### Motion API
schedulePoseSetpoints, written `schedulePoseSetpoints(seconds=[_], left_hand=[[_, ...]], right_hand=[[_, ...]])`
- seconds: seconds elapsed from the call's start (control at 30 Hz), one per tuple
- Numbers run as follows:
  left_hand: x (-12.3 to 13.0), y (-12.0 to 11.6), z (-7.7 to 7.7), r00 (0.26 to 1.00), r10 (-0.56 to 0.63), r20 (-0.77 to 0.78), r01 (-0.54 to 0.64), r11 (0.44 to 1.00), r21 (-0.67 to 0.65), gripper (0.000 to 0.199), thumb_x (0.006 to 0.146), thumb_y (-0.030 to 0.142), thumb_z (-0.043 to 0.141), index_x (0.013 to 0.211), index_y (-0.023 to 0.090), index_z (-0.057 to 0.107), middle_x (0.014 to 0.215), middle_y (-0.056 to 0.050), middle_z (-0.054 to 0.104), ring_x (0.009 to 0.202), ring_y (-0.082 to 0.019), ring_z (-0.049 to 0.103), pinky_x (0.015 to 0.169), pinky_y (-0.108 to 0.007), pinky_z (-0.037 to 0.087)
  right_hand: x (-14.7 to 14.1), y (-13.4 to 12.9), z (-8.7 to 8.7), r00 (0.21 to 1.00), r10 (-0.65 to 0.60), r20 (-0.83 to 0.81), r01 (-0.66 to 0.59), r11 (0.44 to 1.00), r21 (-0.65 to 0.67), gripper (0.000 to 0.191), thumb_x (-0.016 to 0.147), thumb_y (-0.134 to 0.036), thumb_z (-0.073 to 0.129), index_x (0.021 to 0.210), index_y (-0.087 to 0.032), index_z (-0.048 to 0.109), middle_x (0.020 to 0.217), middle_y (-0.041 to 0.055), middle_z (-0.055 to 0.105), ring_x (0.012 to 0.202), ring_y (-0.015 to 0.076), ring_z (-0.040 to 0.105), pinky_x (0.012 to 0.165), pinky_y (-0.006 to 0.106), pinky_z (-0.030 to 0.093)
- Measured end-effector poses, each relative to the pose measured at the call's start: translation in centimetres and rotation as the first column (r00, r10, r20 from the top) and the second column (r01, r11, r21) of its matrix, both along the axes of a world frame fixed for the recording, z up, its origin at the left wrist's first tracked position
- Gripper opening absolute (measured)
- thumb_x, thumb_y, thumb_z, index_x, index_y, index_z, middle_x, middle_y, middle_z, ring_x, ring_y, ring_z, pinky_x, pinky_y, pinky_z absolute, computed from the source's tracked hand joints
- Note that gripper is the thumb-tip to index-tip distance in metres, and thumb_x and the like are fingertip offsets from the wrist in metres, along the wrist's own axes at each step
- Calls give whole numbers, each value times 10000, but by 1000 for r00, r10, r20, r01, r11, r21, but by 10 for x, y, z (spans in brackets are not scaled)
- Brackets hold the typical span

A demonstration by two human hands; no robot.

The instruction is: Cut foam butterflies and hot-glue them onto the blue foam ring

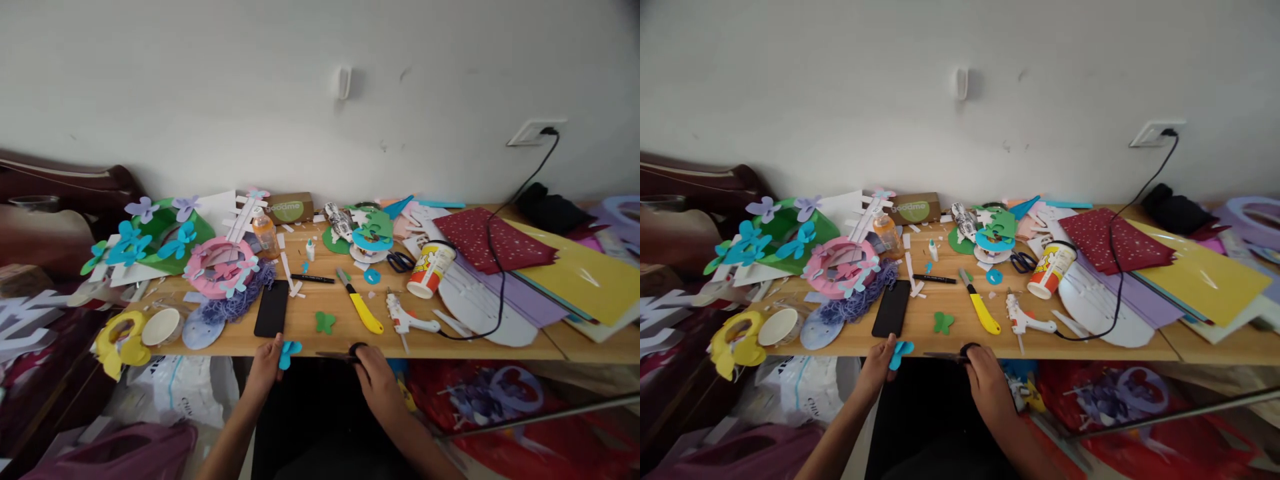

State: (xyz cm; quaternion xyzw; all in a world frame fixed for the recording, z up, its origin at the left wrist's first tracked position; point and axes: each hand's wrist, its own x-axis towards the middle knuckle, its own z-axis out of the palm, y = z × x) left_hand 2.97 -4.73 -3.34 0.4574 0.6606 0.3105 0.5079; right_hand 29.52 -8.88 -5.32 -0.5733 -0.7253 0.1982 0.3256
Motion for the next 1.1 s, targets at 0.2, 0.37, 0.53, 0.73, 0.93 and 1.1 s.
schedulePoseSetpoints(seconds=[0.2, 0.37, 0.53, 0.73, 0.93, 1.1], left_hand=[[1, 6, 3, 958, -84, -276, 130, 979, 154, 569, 932, 684, 174, 677, 247, 433, 628, -23, 530, 626, -211, 555, 603, -303, 391], [7, 39, 11, 818, -227, -528, 344, 929, 134, 356, 997, 475, 260, 967, 218, 504, 734, -47, 616, 699, -247, 630, 637, -306, 381], [16, 75, 19, 579, -398, -711, 572, 820, 7, 377, 977, 502, 385, 900, 212, 613, 712, -91, 665, 745, -285, 672, 675, -325, 411], [16, 94, 21, 343, -507, -791, 798, 601, -39, 297, 946, 486, 510, 920, 236, 667, 920, -61, 695, 908, -241, 668, 753, -291, 462], [9, 89, 18, 270, -363, -892, 832, 553, 27, 268, 969, 271, 503, 1217, 298, 601, 1378, -122, 510, 1264, -320, 477, 968, -462, 439], [7, 76, 1, 214, -209, -954, 897, 428, 107, 454, 935, 80, 460, 1355, 242, 515, 1437, -119, 503, 1292, -305, 471, 1035, -481, 418]], right_hand=[[4, 30, 34, 924, 11, 381, 137, 924, -358, 402, 872, 14, 337, 1131, -125, 611, 1171, 149, 654, 1104, 254, 611, 965, 364, 467], [-12, 92, 55, 877, -10, 481, 254, 859, -445, 258, 974, -181, 405, 1070, -78, 622, 897, 170, 723, 862, 275, 705, 727, 332, 511], [-27, 128, 59, 831, -14, 555, 299, 853, -427, 277, 968, -126, 391, 1098, -59, 627, 915, 209, 725, 861, 283, 720, 712, 334, 511], [-33, 124, 54, 798, -1, 602, 279, 887, -369, 298, 919, -37, 386, 969, -74, 677, 831, 197, 717, 772, 338, 719, 639, 419, 539], [-34, 99, 38, 837, 100, 538, -7, 985, -171, 266, 988, -174, 426, 1158, -164, 631, 1213, 126, 653, 1130, 268, 609, 964, 415, 499], [-41, 70, 12, 838, 211, 503, -206, 976, -67, 333, 932, -209, 578, 1259, -154, 605, 1370, 106, 578, 1302, 293, 484, 1099, 448, 420]])
